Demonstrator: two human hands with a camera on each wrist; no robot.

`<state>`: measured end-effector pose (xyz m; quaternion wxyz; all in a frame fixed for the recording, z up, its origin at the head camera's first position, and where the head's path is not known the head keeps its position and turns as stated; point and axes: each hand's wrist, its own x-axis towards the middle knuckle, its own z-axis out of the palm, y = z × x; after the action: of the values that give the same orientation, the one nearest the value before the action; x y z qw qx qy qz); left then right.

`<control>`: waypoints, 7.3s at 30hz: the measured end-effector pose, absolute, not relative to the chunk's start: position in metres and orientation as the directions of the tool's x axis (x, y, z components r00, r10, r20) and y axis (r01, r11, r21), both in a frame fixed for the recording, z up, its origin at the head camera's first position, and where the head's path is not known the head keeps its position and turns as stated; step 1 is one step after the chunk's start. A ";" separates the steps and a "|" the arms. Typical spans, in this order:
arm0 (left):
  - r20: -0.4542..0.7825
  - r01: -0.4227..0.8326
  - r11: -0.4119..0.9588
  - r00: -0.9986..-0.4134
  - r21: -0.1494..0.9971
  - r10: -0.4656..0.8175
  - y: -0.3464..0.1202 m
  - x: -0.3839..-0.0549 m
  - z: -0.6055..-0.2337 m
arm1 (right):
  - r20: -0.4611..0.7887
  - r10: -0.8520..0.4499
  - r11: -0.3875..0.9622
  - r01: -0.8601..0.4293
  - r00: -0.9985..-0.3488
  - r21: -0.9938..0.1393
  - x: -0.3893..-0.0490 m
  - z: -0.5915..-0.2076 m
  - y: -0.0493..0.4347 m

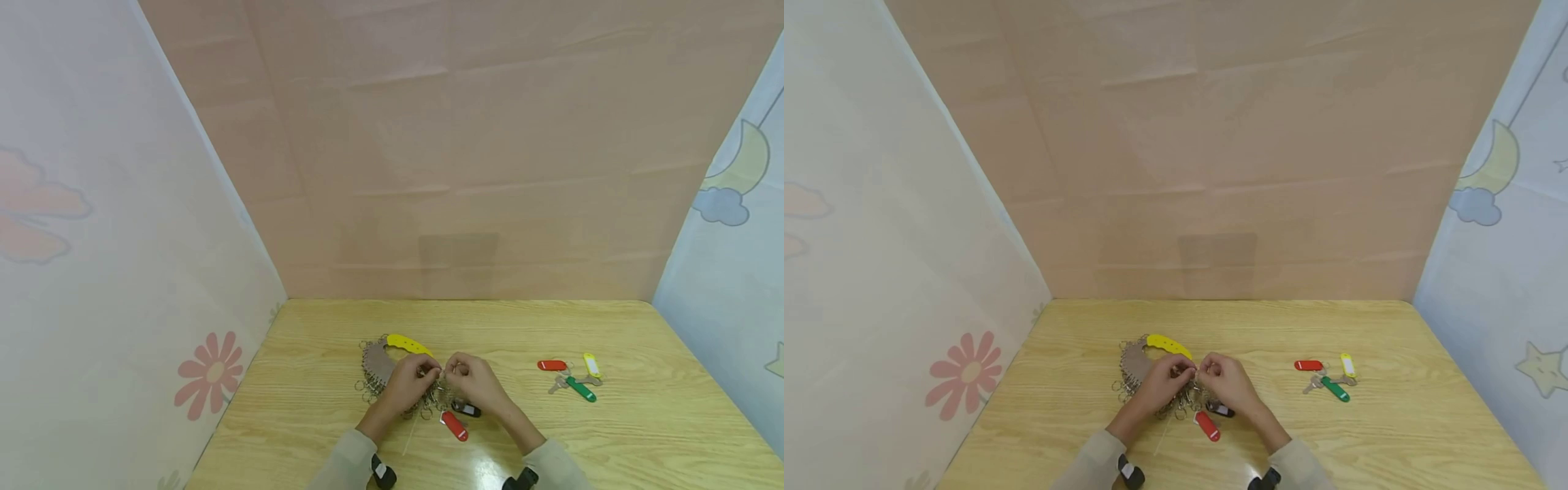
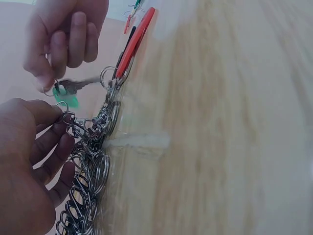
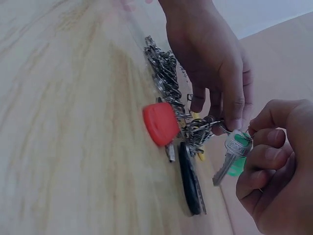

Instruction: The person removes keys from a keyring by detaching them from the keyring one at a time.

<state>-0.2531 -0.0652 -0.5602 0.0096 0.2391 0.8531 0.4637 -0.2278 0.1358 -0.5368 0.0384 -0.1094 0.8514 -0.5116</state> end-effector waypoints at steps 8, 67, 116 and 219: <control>0.221 0.407 0.468 -0.889 0.785 0.402 -0.065 -0.252 -0.559 | 0.058 -0.203 0.443 -0.144 -0.978 -0.885 -0.228 -0.527 0.141; 0.202 0.360 0.455 -0.911 0.814 0.358 -0.069 -0.251 -0.561 | 0.177 -0.033 0.575 -0.163 -0.984 -0.802 -0.216 -0.488 0.254; 0.213 0.368 0.445 -0.908 0.817 0.361 -0.075 -0.252 -0.563 | 0.074 0.135 0.672 0.036 -0.988 -0.740 -0.203 -0.520 0.333; 0.277 0.734 0.612 -0.679 0.294 0.680 -0.059 -0.235 -0.558 | 0.066 -0.308 0.742 -0.283 -0.949 -0.608 -0.194 -0.552 0.146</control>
<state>-0.2351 -0.0593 -0.5578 -0.0687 0.3949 0.8953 0.1946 -0.1943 0.1457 -0.5524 0.0196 -0.1583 0.9330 -0.3227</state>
